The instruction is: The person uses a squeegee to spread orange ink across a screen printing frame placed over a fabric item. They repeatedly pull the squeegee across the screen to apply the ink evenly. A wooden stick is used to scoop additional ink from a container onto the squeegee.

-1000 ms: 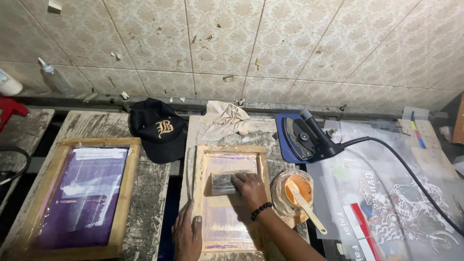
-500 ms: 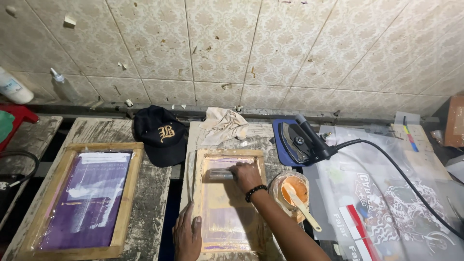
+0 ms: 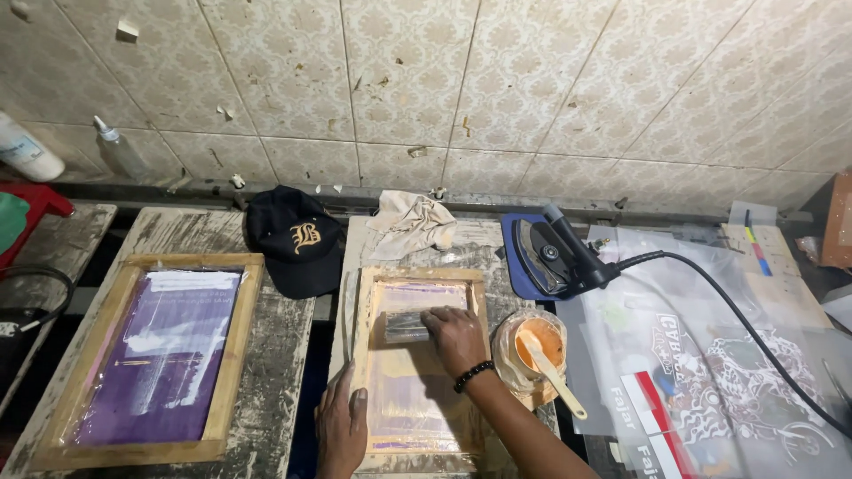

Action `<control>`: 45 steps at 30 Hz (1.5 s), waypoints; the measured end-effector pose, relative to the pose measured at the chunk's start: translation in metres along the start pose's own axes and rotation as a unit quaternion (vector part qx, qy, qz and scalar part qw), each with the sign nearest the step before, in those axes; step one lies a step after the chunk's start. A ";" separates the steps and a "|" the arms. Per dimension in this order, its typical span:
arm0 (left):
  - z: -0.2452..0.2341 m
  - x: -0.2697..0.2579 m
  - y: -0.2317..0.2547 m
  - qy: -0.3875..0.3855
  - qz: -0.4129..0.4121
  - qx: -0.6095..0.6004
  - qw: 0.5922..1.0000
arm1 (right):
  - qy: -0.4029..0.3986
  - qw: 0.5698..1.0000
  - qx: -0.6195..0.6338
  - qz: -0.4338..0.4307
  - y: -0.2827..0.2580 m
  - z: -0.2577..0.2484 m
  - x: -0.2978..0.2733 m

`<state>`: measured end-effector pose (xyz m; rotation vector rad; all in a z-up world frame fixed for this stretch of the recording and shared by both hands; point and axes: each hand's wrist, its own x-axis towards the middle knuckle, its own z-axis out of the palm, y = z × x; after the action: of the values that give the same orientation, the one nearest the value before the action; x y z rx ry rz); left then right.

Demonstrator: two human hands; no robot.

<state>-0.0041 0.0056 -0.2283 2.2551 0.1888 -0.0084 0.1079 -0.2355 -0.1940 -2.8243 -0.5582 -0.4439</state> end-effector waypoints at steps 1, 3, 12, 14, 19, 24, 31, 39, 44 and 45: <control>0.000 -0.005 0.001 -0.002 0.001 0.001 1.000 | 0.000 1.000 0.000 0.002 -0.002 0.013 -0.013; 0.000 0.001 0.004 -0.037 -0.076 -0.007 0.996 | -0.068 0.997 -0.013 0.029 0.001 0.040 -0.022; 0.003 -0.001 -0.004 -0.001 -0.025 -0.009 1.000 | -0.037 0.999 0.028 0.006 -0.009 -0.029 -0.003; 0.004 -0.004 -0.004 0.008 -0.008 -0.010 1.000 | -0.037 0.999 0.025 0.023 0.002 -0.010 0.020; 0.002 0.002 -0.002 0.004 -0.012 -0.010 1.000 | -0.047 0.997 0.064 0.018 0.011 0.007 0.034; 0.001 -0.007 -0.004 0.035 0.042 -0.013 0.998 | -0.140 0.989 0.041 -0.011 -0.018 -0.033 -0.020; 0.005 -0.005 -0.010 0.060 0.069 -0.003 0.996 | -0.193 0.978 0.079 0.000 -0.051 -0.079 -0.070; -0.013 -0.007 -0.007 -0.038 0.021 -0.022 0.999 | -0.146 0.665 0.448 0.580 -0.050 -0.137 -0.066; -0.001 -0.011 -0.023 -0.055 0.004 -0.005 0.998 | -0.081 0.687 0.402 0.600 -0.042 -0.094 -0.098; 0.001 -0.011 -0.024 -0.053 0.011 -0.003 0.999 | -0.067 0.696 0.390 0.599 -0.037 -0.082 -0.104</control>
<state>-0.0180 0.0187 -0.2471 2.2438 0.1069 -0.1150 -0.0189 -0.2591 -0.1463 -1.7885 0.9019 0.2420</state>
